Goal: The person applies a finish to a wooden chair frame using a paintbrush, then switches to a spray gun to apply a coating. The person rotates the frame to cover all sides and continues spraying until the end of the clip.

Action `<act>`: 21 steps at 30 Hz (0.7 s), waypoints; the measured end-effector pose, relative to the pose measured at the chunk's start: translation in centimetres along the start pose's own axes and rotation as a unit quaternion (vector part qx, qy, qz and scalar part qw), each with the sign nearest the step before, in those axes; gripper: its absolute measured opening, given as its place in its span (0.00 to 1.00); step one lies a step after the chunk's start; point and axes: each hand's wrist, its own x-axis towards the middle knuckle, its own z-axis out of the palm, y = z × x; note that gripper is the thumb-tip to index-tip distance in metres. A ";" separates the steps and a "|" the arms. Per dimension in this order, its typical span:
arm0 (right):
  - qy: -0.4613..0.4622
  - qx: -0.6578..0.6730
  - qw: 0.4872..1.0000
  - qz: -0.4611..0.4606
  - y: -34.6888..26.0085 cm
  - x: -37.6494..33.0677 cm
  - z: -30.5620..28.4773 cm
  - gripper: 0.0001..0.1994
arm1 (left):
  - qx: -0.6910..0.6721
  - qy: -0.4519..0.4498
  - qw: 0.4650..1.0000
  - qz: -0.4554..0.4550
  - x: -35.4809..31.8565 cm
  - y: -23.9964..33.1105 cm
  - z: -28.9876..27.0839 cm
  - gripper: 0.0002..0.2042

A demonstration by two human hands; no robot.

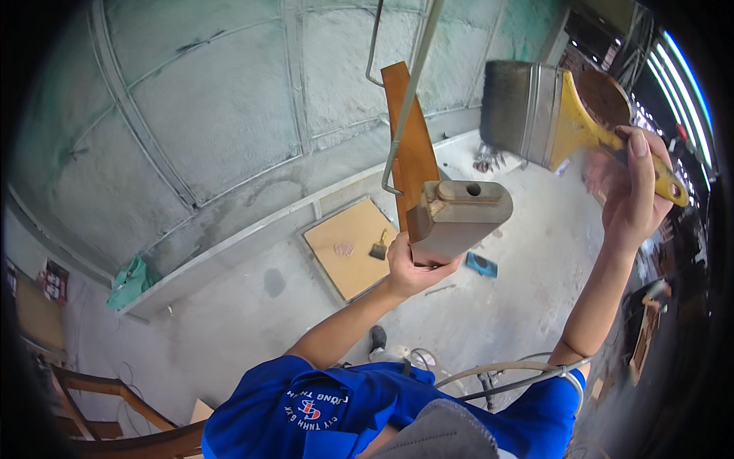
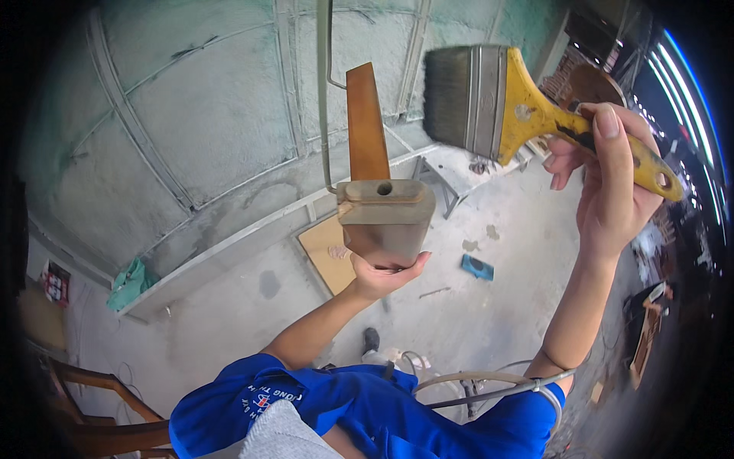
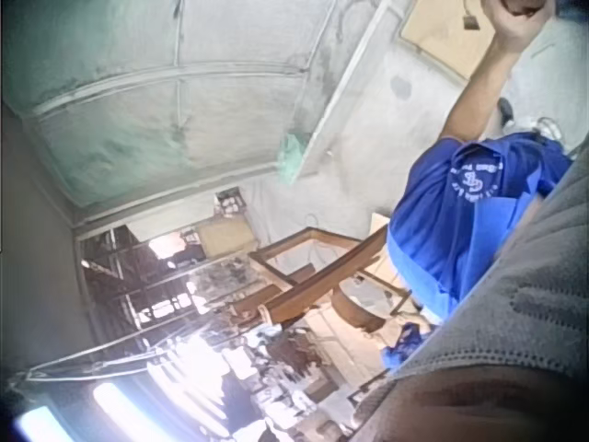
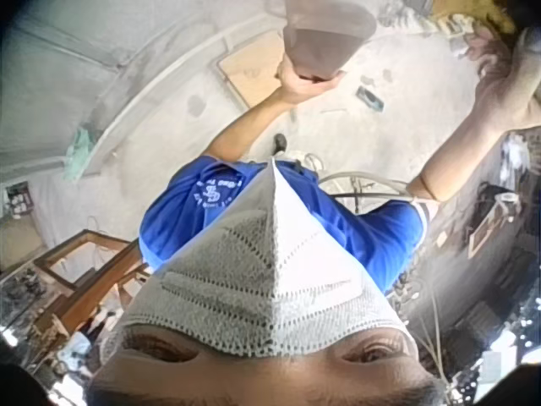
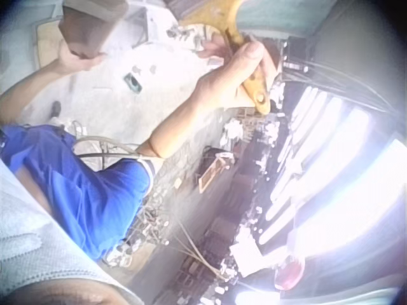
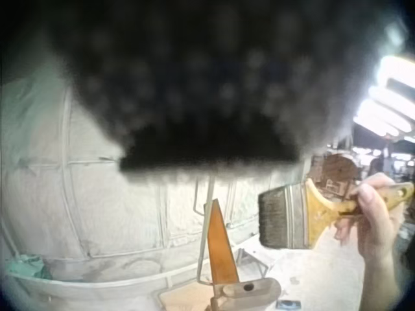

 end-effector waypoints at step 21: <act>-0.214 -0.010 0.976 0.044 13.3 17.2 15.1 0.13 | 0.134 0.072 0.974 0.165 13.0 -12.7 -4.0 0.19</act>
